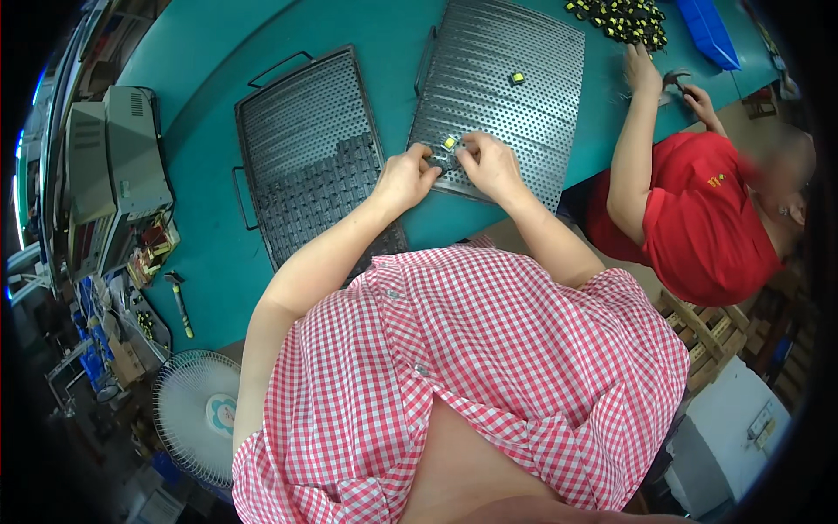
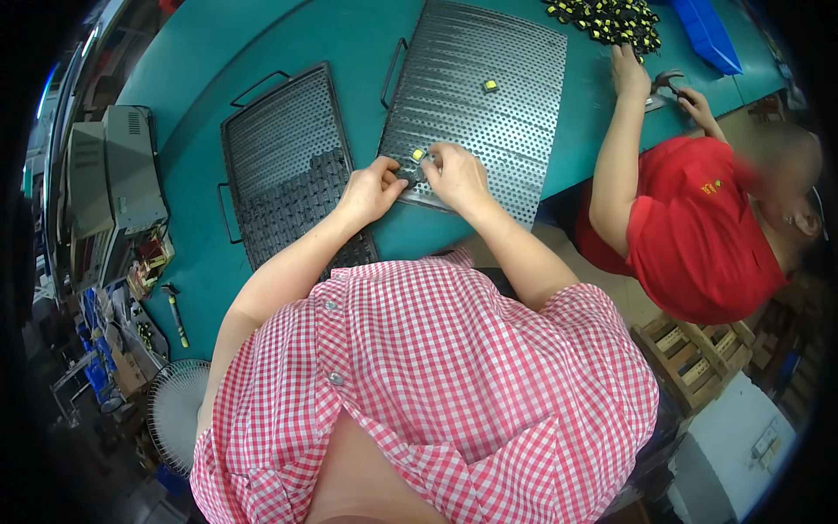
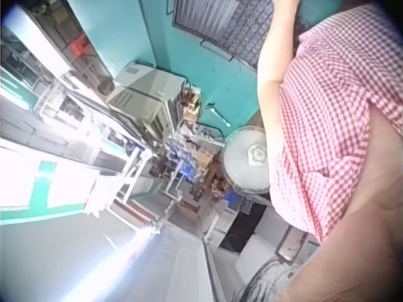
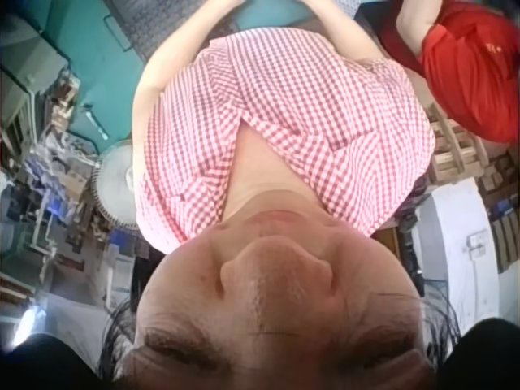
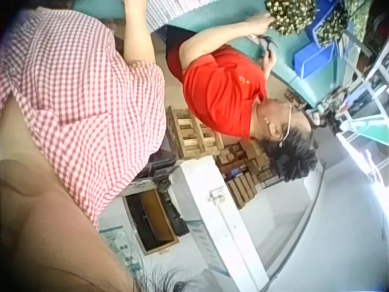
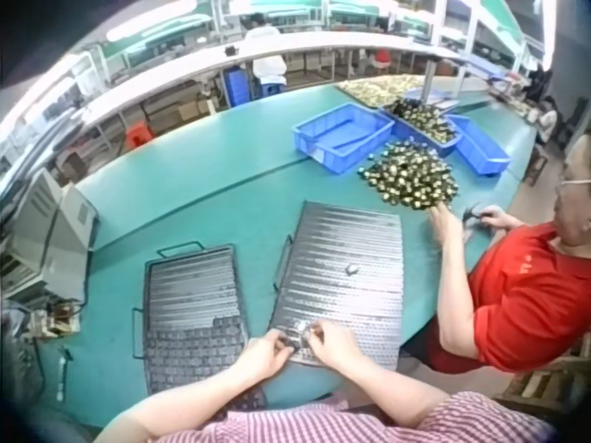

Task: Placing small electronic components into a perforated metal grid plate on a workbench.

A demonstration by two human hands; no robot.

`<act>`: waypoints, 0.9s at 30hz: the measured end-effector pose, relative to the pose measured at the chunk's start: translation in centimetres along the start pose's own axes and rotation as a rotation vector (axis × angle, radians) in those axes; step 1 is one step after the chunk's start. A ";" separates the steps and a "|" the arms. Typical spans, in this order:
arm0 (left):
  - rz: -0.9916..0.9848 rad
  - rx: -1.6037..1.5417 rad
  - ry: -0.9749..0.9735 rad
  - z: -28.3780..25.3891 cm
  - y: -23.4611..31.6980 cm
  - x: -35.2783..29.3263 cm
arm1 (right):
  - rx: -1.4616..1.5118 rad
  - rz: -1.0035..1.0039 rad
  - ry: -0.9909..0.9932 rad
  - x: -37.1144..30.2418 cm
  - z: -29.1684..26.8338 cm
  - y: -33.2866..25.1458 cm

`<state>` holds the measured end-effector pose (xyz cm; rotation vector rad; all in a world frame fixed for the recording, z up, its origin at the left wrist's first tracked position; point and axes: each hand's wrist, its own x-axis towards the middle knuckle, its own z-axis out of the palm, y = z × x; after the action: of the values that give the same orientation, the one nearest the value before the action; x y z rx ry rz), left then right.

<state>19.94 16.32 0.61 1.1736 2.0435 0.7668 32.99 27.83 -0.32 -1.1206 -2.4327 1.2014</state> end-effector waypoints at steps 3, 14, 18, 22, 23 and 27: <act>0.036 0.008 0.029 -0.5 0.4 0.0 | -0.112 -0.148 0.118 1.7 0.2 -0.5; 0.112 0.054 0.032 0.0 -0.2 -0.5 | -0.054 -0.065 -0.148 3.9 -1.4 1.3; 0.135 0.072 0.058 0.3 -0.5 -0.3 | 0.097 -0.007 -0.184 2.1 -2.4 2.4; 0.111 0.057 0.039 0.3 -0.2 -0.2 | 0.137 -0.051 -0.246 0.9 -2.2 2.2; 0.113 0.058 0.035 0.3 -0.2 -0.2 | 0.120 -0.102 -0.240 0.9 -2.2 2.0; 0.107 0.048 0.036 0.2 -0.6 -0.4 | 0.091 -0.226 -0.257 1.4 -2.8 1.4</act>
<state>19.95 15.75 0.12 1.3137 2.0526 0.7988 34.11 30.99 0.29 -0.6797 -2.5718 1.4389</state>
